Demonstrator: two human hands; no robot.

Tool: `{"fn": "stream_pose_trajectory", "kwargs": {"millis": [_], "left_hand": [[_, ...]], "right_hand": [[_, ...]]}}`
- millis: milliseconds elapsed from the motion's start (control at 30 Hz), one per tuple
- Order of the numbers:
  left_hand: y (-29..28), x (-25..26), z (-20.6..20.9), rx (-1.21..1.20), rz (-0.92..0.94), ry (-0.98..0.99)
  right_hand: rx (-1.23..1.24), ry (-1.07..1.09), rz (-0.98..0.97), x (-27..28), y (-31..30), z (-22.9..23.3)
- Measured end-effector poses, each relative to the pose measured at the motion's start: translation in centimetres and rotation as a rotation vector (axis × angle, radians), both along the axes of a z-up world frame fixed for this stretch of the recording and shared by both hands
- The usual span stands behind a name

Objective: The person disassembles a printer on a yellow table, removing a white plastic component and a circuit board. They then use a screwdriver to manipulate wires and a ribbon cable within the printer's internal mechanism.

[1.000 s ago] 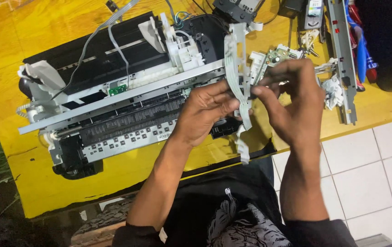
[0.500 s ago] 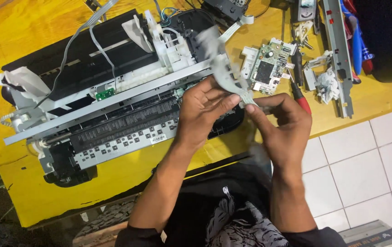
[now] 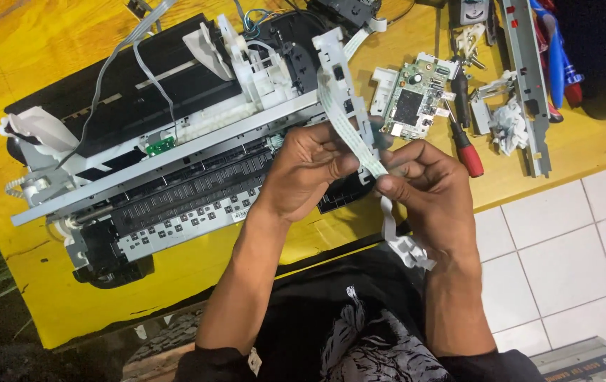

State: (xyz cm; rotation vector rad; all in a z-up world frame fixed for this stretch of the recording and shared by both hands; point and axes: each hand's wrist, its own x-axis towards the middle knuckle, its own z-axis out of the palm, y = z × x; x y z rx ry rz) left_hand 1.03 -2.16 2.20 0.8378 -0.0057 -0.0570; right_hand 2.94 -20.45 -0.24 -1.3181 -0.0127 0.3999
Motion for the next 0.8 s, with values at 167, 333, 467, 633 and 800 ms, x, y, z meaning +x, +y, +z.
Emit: {"fn": "stream_pose_trajectory", "kwargs": {"millis": [167, 333, 467, 633, 800], "left_hand": [[0.0, 0.2, -1.4, -0.018, 0.014, 0.004], [0.2, 0.2, -3.5, 0.018, 0.03, 0.003], [0.6, 0.4, -5.3, 0.108, 0.05, 0.027], [0.0, 0.6, -4.9, 0.235, 0.11, 0.066], [0.2, 0.4, -3.5, 0.298, 0.105, 0.108]], "right_hand": [[-0.235, -0.34, 0.003, 0.0, 0.3, 1.9], [-0.53, -0.834, -0.042, 0.4, 0.1, 3.6], [-0.673, -1.053, 0.063, 1.1, -0.2, 3.8], [-0.865, -1.324, 0.076, 1.7, -0.2, 4.2], [-0.98, -1.496, 0.19, 2.4, -1.0, 4.1]]}}
